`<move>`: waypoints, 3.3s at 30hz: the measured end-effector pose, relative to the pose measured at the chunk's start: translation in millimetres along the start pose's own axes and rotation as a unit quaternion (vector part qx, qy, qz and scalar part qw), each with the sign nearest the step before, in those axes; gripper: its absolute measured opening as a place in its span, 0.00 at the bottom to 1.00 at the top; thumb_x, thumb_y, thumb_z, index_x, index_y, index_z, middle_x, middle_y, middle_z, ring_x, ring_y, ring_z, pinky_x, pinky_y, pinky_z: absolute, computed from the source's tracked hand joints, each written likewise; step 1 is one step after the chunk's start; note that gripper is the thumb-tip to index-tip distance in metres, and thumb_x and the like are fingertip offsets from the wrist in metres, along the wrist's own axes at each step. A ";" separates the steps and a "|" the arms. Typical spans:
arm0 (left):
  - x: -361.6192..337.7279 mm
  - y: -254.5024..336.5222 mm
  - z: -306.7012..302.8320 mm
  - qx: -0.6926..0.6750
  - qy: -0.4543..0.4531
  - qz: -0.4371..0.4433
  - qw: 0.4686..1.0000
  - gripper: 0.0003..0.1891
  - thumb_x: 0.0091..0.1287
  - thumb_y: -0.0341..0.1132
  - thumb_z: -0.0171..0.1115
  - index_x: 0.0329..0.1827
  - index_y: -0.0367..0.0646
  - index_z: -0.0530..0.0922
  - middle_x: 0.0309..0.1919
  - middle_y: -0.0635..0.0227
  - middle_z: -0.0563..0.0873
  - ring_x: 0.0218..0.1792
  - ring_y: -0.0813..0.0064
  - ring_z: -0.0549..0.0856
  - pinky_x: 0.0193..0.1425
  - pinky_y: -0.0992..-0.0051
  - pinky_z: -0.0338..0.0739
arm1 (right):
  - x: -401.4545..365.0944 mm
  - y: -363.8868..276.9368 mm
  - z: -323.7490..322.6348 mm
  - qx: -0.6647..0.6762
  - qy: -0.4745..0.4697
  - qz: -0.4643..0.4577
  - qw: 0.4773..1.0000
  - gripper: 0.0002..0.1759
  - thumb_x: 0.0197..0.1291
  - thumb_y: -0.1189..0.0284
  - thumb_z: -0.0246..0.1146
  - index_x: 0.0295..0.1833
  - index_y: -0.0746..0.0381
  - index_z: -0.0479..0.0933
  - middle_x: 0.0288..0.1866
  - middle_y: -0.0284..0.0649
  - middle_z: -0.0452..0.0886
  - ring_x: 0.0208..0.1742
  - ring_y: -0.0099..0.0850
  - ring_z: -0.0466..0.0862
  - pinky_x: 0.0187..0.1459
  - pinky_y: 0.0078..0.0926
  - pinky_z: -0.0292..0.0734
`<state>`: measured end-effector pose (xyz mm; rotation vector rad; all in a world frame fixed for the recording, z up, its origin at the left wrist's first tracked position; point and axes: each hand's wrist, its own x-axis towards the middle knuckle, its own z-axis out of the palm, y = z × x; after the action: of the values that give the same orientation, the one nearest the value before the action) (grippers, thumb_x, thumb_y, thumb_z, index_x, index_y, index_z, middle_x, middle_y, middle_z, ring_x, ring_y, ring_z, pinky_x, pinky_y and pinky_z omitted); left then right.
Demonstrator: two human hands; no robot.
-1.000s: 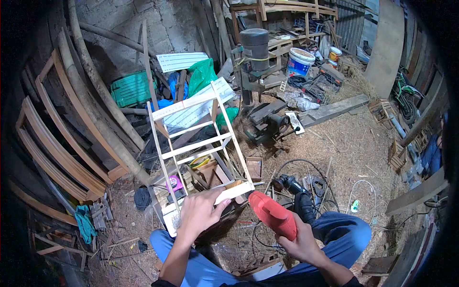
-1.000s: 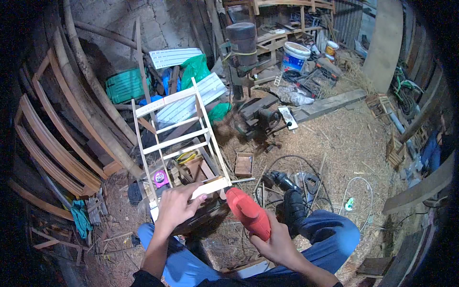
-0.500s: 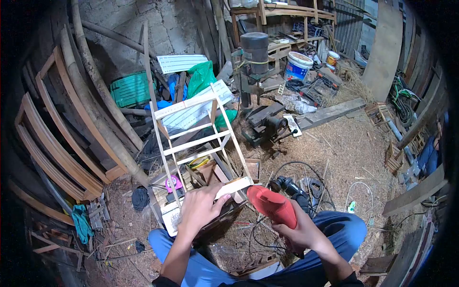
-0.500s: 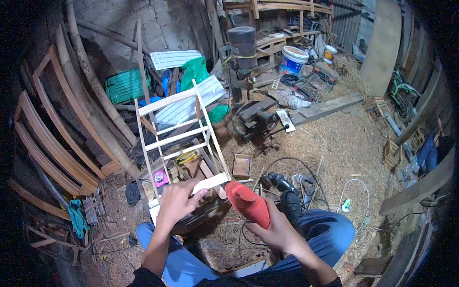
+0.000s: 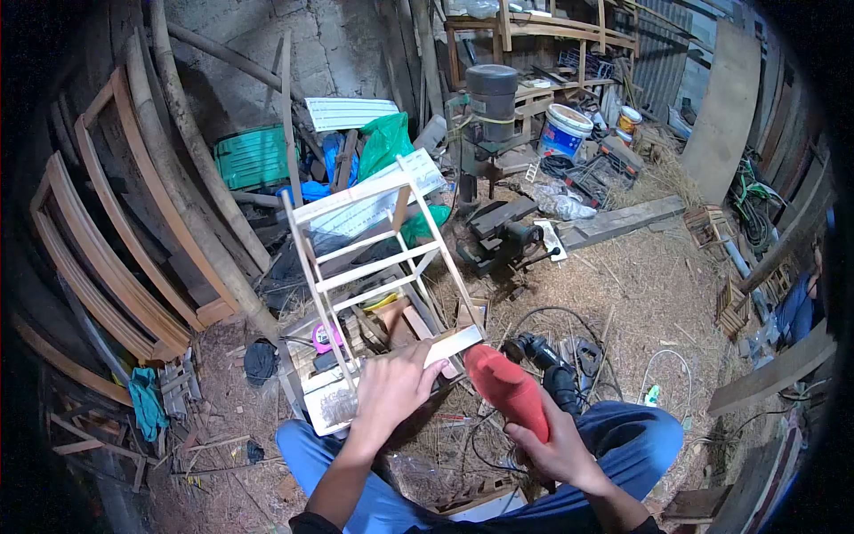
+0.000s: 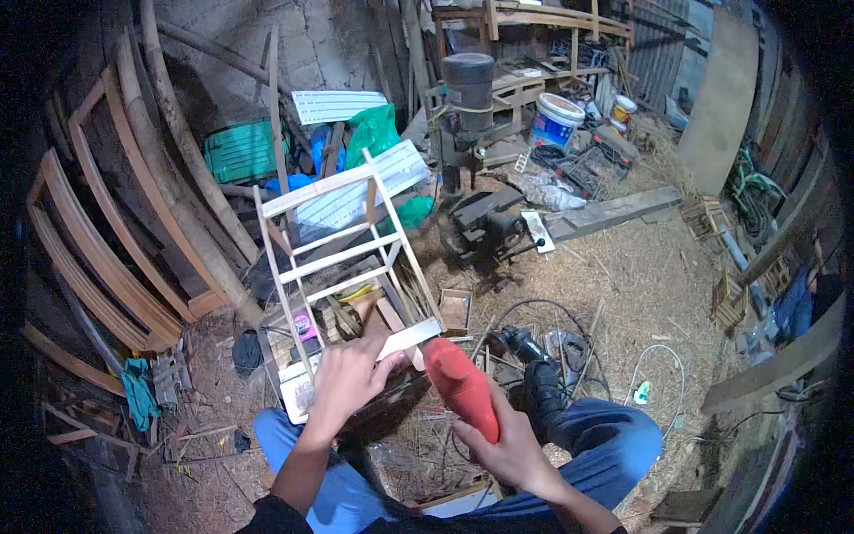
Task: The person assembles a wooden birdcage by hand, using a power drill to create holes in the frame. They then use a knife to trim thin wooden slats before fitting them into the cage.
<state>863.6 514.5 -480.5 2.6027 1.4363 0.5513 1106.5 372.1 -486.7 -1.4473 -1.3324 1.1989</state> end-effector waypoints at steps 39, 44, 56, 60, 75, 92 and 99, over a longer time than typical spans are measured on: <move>-1.4 0.9 0.9 0.000 -0.025 -0.011 1.000 0.21 0.80 0.53 0.62 0.55 0.42 0.85 0.42 0.52 0.93 0.40 0.47 0.93 0.46 0.51 0.86 | 15.2 12.8 -9.6 0.143 -0.034 0.011 0.989 0.49 0.70 0.63 0.76 0.87 0.63 0.57 0.81 0.48 0.70 0.81 0.35 0.70 0.81 0.37 0.63; -0.5 0.0 1.7 -0.009 -0.011 -0.005 1.000 0.21 0.79 0.53 0.63 0.56 0.42 0.85 0.42 0.53 0.93 0.40 0.47 0.93 0.46 0.51 0.86 | 15.0 13.4 -6.3 0.115 -0.037 -0.008 0.993 0.49 0.70 0.63 0.77 0.87 0.64 0.57 0.82 0.48 0.69 0.83 0.35 0.68 0.82 0.37 0.60; 2.6 -6.5 1.1 0.015 0.006 0.029 0.999 0.20 0.80 0.49 0.61 0.58 0.40 0.85 0.39 0.54 0.92 0.35 0.52 0.93 0.41 0.55 0.87 | 10.9 -18.4 -25.6 0.262 -0.018 0.186 0.947 0.42 0.77 0.67 0.70 0.88 0.64 0.57 0.73 0.44 0.77 0.75 0.30 0.75 0.77 0.34 0.68; 1.5 -5.2 1.6 0.011 0.007 0.035 0.999 0.20 0.80 0.49 0.62 0.59 0.40 0.85 0.39 0.54 0.92 0.35 0.52 0.93 0.41 0.56 0.87 | 14.2 -15.0 -20.1 0.184 -0.034 0.118 0.975 0.43 0.76 0.65 0.71 0.87 0.63 0.58 0.74 0.45 0.75 0.76 0.33 0.74 0.78 0.36 0.66; -1.1 1.4 -2.9 -0.030 -0.018 0.007 0.999 0.21 0.79 0.51 0.64 0.53 0.39 0.84 0.41 0.51 0.92 0.41 0.46 0.92 0.45 0.51 0.85 | 15.5 13.7 -11.9 0.108 -0.033 -0.009 0.994 0.45 0.73 0.66 0.74 0.86 0.63 0.59 0.80 0.47 0.71 0.81 0.36 0.70 0.81 0.38 0.62; 3.0 -6.6 -1.0 -0.026 -0.026 0.031 0.999 0.20 0.80 0.48 0.63 0.59 0.38 0.84 0.41 0.48 0.92 0.41 0.45 0.91 0.47 0.51 0.85 | 18.0 18.6 -10.8 0.126 -0.024 0.010 0.992 0.43 0.74 0.62 0.73 0.84 0.64 0.58 0.73 0.46 0.73 0.73 0.33 0.74 0.75 0.35 0.68; 6.8 -12.3 -5.1 -0.054 0.003 0.069 0.996 0.15 0.72 0.42 0.71 0.50 0.38 0.83 0.37 0.47 0.90 0.41 0.40 0.89 0.46 0.47 0.83 | 19.2 14.3 -9.7 0.114 -0.019 0.009 0.993 0.43 0.75 0.60 0.73 0.84 0.62 0.58 0.70 0.45 0.74 0.68 0.32 0.75 0.70 0.34 0.72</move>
<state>855.2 526.5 -477.4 2.6295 1.1999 0.6354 1118.9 389.9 -500.7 -1.2804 -1.1678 1.3492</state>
